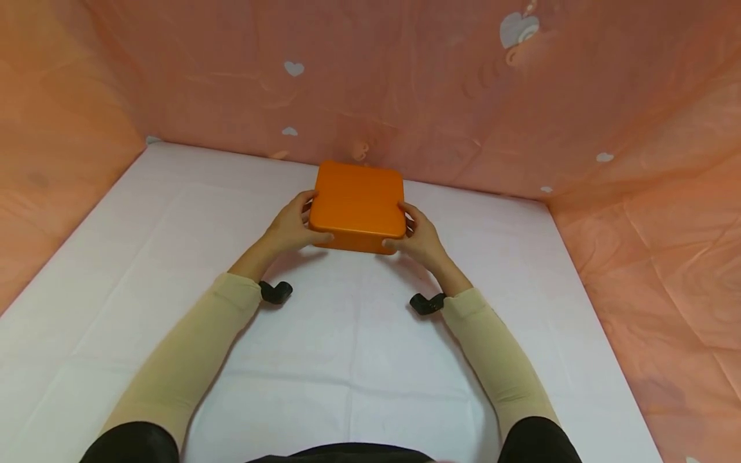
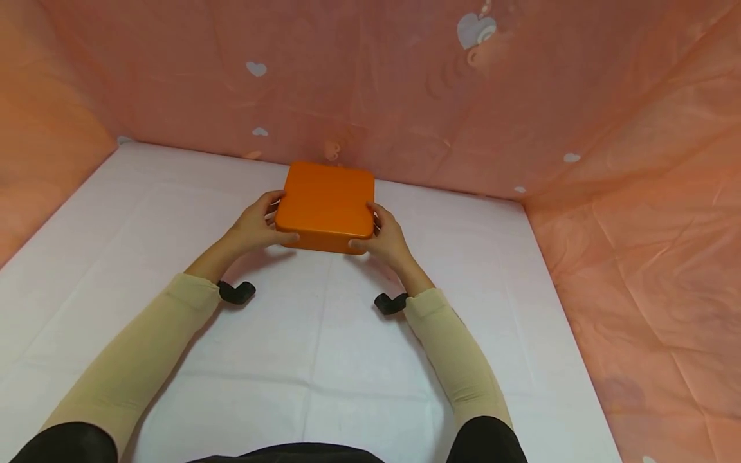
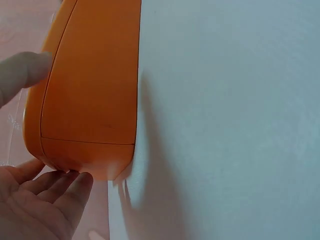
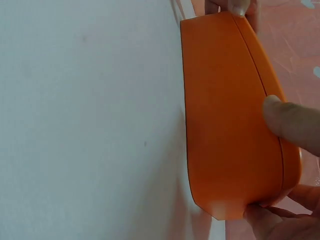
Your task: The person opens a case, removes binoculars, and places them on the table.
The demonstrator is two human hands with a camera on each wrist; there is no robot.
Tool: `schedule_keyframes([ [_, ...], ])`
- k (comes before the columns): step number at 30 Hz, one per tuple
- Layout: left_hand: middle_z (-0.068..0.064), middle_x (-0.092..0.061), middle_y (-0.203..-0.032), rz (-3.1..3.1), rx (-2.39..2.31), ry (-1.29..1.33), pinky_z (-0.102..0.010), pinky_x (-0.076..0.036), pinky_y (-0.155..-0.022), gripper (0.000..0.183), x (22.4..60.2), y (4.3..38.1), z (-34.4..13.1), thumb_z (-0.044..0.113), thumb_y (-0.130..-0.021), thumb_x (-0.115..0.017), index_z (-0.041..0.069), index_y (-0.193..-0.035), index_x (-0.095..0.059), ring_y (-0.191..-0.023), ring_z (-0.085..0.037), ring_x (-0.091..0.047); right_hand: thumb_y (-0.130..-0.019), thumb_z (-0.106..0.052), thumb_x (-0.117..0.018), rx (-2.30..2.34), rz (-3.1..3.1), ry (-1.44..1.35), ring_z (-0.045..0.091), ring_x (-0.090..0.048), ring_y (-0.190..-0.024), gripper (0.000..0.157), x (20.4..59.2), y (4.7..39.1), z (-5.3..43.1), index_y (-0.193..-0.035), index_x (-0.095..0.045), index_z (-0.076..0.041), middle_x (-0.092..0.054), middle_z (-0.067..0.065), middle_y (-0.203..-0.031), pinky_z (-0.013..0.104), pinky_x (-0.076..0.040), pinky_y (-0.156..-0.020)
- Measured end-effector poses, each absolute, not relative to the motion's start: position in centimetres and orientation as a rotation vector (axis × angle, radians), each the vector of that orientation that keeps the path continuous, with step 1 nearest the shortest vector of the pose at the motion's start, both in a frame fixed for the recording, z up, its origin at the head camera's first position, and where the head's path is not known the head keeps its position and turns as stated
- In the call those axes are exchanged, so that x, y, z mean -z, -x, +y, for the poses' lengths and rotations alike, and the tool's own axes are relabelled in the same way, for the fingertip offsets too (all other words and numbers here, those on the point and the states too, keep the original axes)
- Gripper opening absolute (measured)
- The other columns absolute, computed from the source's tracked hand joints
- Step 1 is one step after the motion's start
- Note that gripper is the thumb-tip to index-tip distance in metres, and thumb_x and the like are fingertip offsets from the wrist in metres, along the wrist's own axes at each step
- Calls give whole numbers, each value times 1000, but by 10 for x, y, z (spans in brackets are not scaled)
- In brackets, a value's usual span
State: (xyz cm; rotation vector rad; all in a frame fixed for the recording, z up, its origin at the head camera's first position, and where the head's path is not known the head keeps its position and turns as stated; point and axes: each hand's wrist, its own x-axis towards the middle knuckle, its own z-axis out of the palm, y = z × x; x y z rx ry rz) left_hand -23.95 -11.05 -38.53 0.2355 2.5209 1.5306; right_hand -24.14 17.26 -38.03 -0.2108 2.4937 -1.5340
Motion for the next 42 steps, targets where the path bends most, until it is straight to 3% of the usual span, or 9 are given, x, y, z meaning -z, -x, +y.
schedule_keyframes([
  [15,-16,-29,-156,2568,-1464,-234,-45,-33,-115,97,382,240,-111,17,-76,-81,9,-153,-21,-142,-35,-35,-79,-13,-79,1354,2625,326,33,-45,-136,87,375,243,172,-150,-31,-6,-33,16,-153,41,-43,-108],
  [42,-13,-26,-159,2590,-1428,-226,-41,-35,-115,99,382,241,-110,16,-76,-81,9,-154,-20,-141,-33,-37,-75,-7,-80,1388,2673,323,33,-53,-128,81,377,242,169,-146,-40,-2,-40,17,-151,40,-48,-104],
])
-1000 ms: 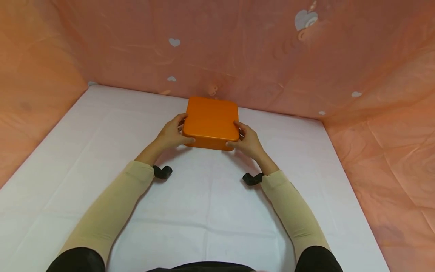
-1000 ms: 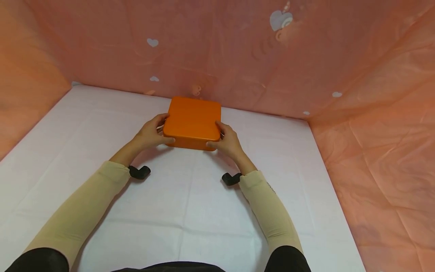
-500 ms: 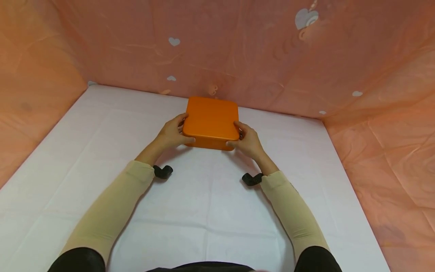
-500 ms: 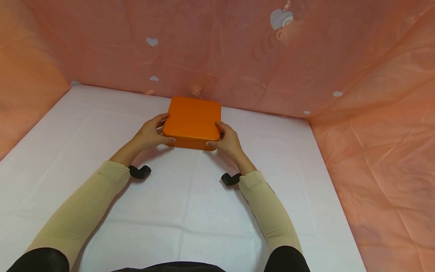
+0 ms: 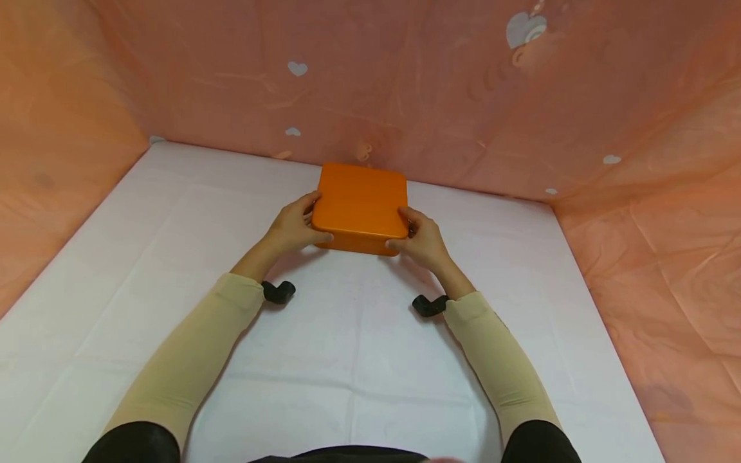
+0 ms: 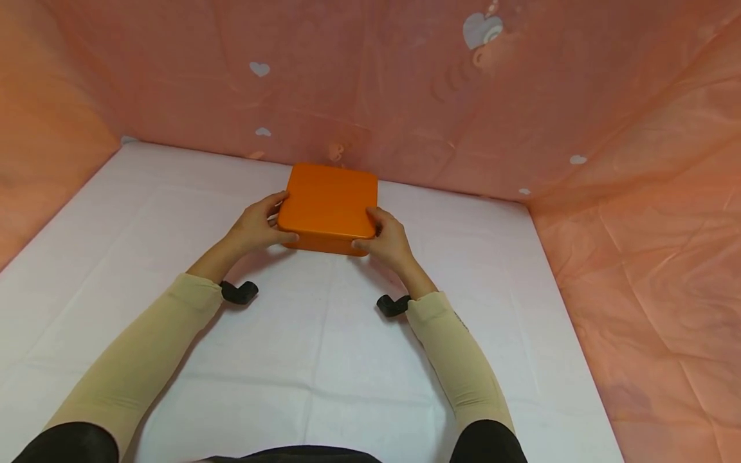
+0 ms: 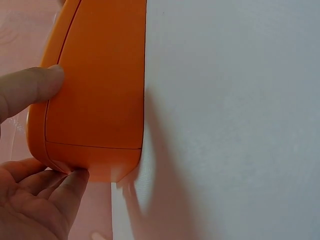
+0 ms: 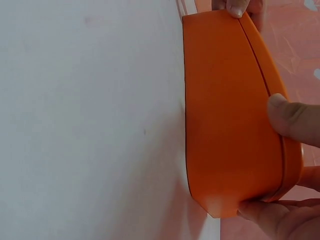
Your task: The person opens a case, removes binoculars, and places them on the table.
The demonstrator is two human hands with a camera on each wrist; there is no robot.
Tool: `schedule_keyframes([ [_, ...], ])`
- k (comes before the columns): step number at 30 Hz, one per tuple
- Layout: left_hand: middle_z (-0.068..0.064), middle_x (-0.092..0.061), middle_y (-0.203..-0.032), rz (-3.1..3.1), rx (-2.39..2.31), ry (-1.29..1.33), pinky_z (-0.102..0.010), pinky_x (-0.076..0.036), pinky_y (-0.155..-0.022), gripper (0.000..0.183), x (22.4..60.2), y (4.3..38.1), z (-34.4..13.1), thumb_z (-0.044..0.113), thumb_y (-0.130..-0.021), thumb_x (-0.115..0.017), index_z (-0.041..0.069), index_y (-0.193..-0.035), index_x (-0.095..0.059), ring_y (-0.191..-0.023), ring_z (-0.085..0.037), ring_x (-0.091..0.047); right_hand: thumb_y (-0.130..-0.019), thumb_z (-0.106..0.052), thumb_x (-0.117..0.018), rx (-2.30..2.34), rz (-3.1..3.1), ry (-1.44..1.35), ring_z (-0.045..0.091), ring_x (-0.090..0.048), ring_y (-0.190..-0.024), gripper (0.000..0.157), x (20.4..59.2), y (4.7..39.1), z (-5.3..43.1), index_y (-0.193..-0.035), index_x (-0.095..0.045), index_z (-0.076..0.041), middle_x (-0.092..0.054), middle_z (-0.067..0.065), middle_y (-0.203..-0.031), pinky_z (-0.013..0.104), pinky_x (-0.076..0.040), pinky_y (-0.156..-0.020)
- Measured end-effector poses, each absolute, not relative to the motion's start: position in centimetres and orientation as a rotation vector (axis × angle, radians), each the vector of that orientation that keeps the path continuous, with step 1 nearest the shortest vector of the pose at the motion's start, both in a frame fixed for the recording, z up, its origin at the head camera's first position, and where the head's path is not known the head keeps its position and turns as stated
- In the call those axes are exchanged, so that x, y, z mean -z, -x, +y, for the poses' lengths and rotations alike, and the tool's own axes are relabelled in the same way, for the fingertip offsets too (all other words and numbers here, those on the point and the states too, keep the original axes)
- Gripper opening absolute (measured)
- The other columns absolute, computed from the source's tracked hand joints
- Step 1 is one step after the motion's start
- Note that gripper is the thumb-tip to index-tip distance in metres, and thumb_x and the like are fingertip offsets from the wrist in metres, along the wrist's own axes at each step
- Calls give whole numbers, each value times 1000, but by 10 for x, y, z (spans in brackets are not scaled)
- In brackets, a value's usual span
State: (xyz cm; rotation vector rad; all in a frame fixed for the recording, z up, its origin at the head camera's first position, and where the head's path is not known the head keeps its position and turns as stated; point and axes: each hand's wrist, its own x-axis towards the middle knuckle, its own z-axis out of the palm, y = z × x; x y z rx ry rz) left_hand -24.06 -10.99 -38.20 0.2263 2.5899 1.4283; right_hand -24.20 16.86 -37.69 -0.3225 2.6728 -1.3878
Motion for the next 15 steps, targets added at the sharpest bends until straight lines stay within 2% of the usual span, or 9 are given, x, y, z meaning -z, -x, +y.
schedule_keyframes([
  [7,-12,-25,-159,2586,-1424,-211,-40,-34,-116,99,381,242,-113,17,-77,-81,11,-155,-20,-143,-30,-34,-77,-8,-79,1382,2677,333,33,-51,-129,79,377,244,167,-145,-41,-2,-35,16,-154,40,-47,-104],
  [15,-10,-23,-160,2547,-1474,-232,-39,-34,-115,100,386,245,-111,15,-76,-81,10,-155,-20,-143,-28,-33,-76,-4,-79,1452,2638,303,33,-51,-129,78,376,241,169,-145,-41,-1,-37,17,-152,40,-48,-103],
])
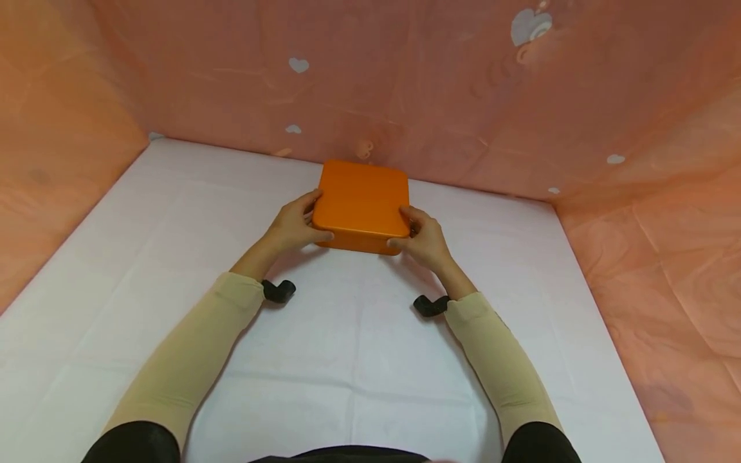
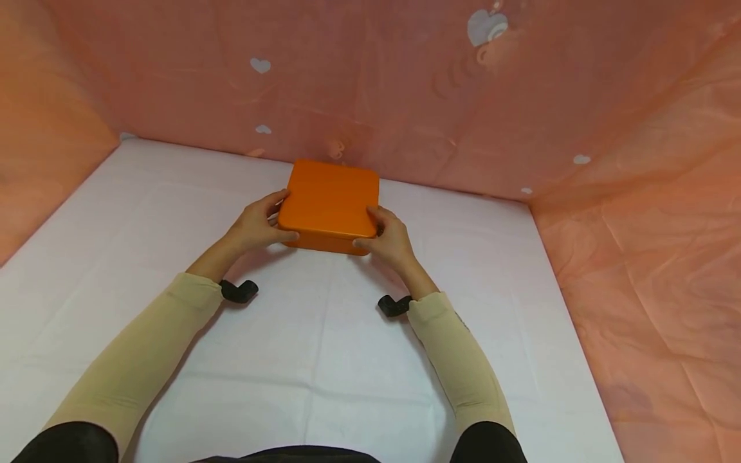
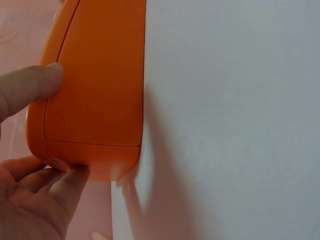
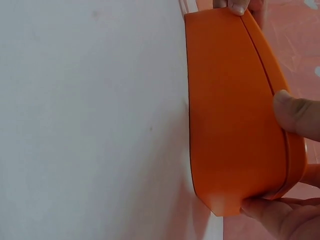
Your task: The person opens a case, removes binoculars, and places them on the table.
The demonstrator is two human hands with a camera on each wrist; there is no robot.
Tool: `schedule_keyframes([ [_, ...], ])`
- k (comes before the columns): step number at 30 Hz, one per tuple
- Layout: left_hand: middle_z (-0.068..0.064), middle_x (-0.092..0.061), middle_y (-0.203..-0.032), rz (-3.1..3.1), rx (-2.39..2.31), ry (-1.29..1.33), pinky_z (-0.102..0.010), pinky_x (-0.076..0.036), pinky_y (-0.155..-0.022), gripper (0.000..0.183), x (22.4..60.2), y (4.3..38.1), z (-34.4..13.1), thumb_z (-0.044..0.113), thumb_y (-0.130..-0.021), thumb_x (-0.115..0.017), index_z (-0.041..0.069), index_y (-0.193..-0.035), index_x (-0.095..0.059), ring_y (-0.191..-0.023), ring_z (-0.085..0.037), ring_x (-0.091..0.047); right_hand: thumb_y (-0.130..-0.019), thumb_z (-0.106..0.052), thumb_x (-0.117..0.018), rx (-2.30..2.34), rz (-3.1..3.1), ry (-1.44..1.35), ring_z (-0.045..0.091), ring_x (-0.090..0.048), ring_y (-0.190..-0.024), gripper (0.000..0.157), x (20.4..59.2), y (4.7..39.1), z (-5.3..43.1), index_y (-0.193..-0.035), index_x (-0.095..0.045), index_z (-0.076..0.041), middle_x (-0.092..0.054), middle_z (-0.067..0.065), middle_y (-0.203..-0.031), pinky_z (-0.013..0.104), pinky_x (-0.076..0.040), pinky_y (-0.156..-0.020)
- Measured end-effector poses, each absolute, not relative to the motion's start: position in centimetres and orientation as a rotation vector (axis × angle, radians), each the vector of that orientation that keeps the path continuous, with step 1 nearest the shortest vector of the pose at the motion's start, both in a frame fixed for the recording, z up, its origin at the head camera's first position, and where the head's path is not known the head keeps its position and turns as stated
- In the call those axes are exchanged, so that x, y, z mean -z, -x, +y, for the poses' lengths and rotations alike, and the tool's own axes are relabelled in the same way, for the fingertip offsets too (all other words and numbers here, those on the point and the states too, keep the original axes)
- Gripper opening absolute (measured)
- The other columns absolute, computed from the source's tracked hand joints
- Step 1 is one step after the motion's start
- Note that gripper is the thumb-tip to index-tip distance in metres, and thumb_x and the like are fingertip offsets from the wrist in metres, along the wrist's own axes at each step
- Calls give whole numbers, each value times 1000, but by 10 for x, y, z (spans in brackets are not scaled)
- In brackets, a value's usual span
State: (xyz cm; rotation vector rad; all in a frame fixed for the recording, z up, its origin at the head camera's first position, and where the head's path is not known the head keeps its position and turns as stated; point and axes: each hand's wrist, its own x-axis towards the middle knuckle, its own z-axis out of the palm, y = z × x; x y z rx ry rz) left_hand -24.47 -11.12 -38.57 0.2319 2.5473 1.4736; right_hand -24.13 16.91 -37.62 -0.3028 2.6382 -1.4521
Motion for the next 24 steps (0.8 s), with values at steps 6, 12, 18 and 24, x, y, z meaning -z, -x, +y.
schedule_keyframes([
  [6,-10,-22,-160,2532,-1495,-233,-38,-34,-115,100,387,245,-109,14,-76,-81,11,-155,-20,-144,-28,-33,-76,-2,-78,1507,2614,300,36,-53,-127,77,378,241,171,-144,-42,1,-37,18,-152,41,-49,-101],
  [12,-10,-22,-160,2528,-1495,-215,-38,-35,-115,100,386,244,-110,14,-76,-81,11,-155,-20,-143,-28,-33,-76,-4,-79,1491,2624,320,34,-50,-130,75,379,242,170,-143,-44,0,-35,19,-153,41,-47,-104],
  [18,-10,-20,-161,2521,-1502,-221,-38,-34,-116,100,386,244,-111,13,-76,-81,11,-155,-19,-144,-28,-32,-76,-4,-79,1478,2641,332,33,-48,-132,74,381,242,170,-142,-45,0,-35,20,-152,39,-45,-106],
  [24,-9,-21,-161,2532,-1481,-206,-38,-34,-115,100,385,244,-111,15,-77,-81,13,-155,-19,-144,-27,-33,-77,-4,-78,1505,2621,327,34,-49,-132,73,380,243,170,-142,-45,0,-33,20,-153,39,-46,-105],
])
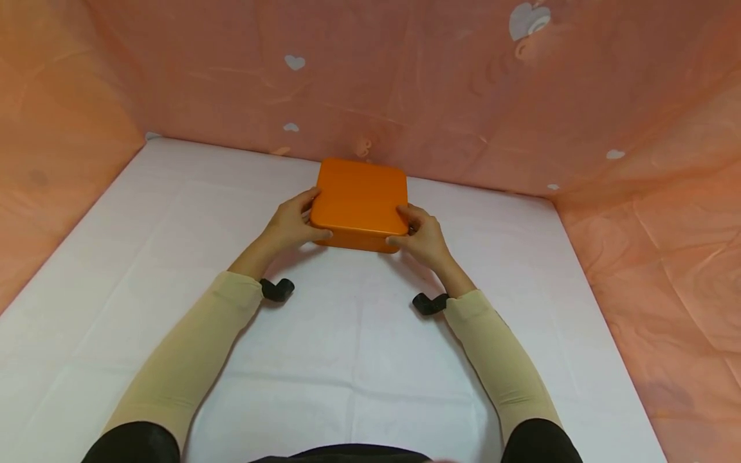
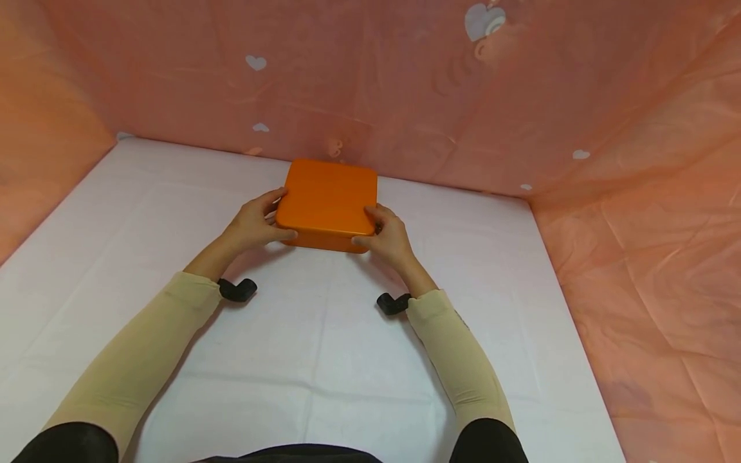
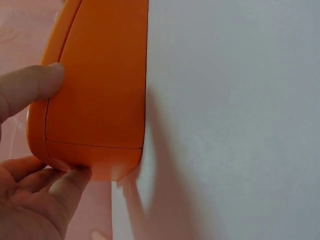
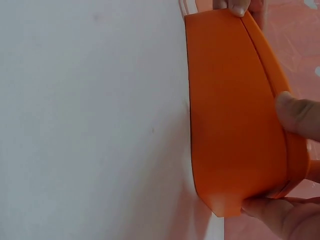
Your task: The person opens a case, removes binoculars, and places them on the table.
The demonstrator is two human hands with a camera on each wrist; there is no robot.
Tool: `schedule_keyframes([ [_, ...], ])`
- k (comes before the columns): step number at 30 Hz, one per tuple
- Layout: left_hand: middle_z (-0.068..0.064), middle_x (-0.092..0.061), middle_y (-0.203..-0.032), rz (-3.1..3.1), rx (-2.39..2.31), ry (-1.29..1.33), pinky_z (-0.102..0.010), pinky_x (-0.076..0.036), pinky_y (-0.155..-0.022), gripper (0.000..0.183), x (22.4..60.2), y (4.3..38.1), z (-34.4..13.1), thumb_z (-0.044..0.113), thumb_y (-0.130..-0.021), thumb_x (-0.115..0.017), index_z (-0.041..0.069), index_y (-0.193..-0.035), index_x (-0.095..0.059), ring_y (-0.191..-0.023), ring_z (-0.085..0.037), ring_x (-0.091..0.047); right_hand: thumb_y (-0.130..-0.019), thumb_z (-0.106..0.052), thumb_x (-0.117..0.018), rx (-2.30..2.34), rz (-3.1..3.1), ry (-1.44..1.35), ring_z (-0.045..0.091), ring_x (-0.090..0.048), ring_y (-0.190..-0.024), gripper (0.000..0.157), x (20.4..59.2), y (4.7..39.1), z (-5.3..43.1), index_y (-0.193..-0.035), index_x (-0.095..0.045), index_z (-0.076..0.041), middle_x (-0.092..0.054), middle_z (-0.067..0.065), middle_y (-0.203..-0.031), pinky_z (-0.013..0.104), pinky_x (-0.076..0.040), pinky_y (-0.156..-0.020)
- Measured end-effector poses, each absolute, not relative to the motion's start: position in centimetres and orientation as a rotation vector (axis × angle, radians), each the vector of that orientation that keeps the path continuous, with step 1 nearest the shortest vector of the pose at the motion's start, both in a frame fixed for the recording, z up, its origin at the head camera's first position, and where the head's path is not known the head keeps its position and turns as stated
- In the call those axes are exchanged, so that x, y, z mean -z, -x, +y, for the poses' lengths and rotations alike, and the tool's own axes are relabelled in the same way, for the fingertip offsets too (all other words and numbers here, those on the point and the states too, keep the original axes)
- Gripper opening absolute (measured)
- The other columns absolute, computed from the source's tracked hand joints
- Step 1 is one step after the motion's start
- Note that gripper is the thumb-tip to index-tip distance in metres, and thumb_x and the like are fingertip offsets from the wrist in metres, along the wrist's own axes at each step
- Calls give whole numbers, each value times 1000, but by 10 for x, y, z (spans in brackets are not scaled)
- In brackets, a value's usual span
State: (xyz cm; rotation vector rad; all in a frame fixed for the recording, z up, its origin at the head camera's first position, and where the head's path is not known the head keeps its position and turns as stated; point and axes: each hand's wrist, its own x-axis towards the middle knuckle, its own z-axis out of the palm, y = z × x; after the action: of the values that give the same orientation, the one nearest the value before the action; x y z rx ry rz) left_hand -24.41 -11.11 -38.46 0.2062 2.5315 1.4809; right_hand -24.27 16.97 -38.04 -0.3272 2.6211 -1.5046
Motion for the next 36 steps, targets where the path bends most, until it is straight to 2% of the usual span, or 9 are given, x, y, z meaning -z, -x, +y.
schedule_keyframes([
  [23,-10,-23,-160,2494,-1527,-180,-39,-37,-114,98,381,246,-113,17,-77,-81,15,-155,-21,-142,-29,-35,-81,-8,-76,1559,2597,319,36,-50,-130,70,378,243,171,-143,-44,-3,-29,16,-156,39,-48,-102],
  [30,-9,-23,-160,2483,-1545,-178,-40,-38,-113,97,379,247,-113,20,-79,-80,17,-155,-21,-142,-30,-36,-79,-10,-78,1536,2637,324,27,-31,-144,70,372,243,171,-142,-46,-1,-33,15,-155,42,-42,-110],
  [36,-4,-19,-162,2477,-1591,-198,-37,-35,-114,96,377,246,-115,17,-79,-80,16,-155,-21,-144,-29,-32,-78,-9,-78,1517,2680,353,25,-28,-146,69,369,244,168,-140,-48,-1,-36,15,-154,41,-34,-116],
])
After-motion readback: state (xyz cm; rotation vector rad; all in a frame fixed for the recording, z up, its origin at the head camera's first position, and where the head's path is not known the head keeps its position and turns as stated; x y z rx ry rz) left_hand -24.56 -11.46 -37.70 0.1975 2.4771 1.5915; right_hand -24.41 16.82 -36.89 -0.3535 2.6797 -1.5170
